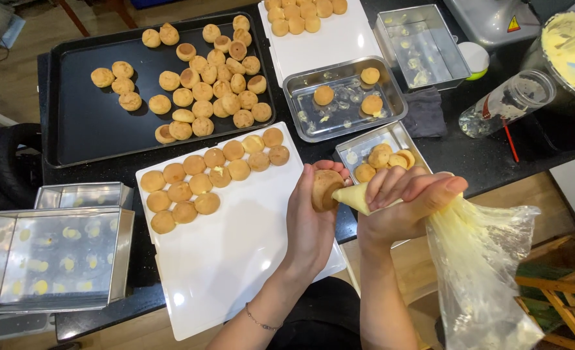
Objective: Filling pastries with cream using a piping bag.
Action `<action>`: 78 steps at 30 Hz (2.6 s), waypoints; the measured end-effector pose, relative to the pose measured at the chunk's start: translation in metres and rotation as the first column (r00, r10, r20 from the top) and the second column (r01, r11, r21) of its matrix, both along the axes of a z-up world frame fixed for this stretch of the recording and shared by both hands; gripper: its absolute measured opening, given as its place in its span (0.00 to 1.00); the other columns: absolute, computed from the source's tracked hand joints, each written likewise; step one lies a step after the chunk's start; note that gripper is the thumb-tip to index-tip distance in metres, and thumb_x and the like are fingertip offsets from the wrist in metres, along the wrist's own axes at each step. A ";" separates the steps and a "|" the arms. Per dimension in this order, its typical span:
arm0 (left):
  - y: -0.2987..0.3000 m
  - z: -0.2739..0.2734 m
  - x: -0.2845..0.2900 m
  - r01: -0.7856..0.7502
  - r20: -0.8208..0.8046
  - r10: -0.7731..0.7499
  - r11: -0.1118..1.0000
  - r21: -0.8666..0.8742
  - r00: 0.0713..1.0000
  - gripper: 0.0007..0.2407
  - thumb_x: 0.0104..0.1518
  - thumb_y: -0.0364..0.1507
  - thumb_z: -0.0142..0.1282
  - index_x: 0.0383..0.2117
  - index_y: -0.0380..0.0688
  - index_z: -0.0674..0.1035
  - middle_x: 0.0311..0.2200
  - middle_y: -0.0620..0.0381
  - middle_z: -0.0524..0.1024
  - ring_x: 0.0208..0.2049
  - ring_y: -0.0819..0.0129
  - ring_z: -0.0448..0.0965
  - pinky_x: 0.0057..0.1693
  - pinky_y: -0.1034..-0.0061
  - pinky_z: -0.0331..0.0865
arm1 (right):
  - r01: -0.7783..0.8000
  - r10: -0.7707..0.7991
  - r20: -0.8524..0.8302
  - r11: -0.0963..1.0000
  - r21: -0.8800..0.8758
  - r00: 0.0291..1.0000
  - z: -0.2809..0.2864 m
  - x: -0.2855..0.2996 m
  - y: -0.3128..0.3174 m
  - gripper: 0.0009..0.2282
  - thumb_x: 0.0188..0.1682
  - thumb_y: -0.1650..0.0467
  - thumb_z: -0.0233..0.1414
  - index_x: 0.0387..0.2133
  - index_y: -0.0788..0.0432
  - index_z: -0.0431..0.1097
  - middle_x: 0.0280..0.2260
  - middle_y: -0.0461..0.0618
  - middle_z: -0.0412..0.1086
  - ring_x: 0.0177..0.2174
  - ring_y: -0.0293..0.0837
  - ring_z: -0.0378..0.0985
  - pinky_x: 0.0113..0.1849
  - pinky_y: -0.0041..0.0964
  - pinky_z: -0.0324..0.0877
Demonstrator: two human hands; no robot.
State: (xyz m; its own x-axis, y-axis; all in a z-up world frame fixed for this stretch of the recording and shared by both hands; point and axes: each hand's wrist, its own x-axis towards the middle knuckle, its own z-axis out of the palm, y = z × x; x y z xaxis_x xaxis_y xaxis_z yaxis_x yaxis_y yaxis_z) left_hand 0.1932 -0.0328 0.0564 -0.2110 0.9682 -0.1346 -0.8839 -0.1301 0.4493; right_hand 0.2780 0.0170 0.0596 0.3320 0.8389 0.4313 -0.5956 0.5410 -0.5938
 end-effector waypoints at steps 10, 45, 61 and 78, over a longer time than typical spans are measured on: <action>0.011 -0.015 -0.014 -0.018 0.248 0.019 1.000 -0.006 0.969 0.18 0.71 0.36 0.33 0.54 0.36 0.71 0.51 0.49 0.74 0.54 0.60 0.73 0.63 0.64 0.66 | -0.104 0.097 0.223 0.994 0.022 0.970 -0.003 -0.006 0.002 0.16 0.64 0.60 0.47 0.33 0.58 0.56 0.22 0.46 0.55 0.19 0.35 0.60 0.25 0.31 0.63; -0.029 -0.225 -0.178 -0.443 -0.931 -0.016 0.882 0.158 -0.364 0.27 0.50 0.30 0.72 0.56 0.40 0.71 0.53 0.50 0.73 0.54 0.54 0.73 0.60 0.63 0.63 | -0.011 0.069 0.296 0.981 -0.192 0.953 -0.042 0.034 0.028 0.10 0.67 0.66 0.49 0.38 0.58 0.61 0.28 0.45 0.59 0.28 0.37 0.61 0.38 0.33 0.65; -0.031 -0.224 -0.190 -0.442 -0.772 -0.115 0.867 0.228 -0.625 0.32 0.39 0.40 0.76 0.49 0.36 0.74 0.41 0.51 0.72 0.49 0.54 0.70 0.67 0.50 0.54 | 0.041 0.034 0.295 0.969 -0.243 0.955 -0.049 0.032 0.030 0.08 0.65 0.67 0.52 0.42 0.58 0.62 0.30 0.45 0.59 0.30 0.37 0.63 0.38 0.36 0.68; -0.044 -0.238 -0.215 -0.223 -0.737 0.031 0.944 0.243 -0.675 0.22 0.45 0.33 0.71 0.48 0.49 0.80 0.55 0.56 0.71 0.61 0.59 0.66 0.69 0.53 0.56 | 0.144 -0.040 0.368 0.955 -0.259 0.929 -0.057 0.028 0.015 0.09 0.68 0.68 0.50 0.38 0.59 0.62 0.30 0.47 0.60 0.31 0.38 0.64 0.39 0.35 0.68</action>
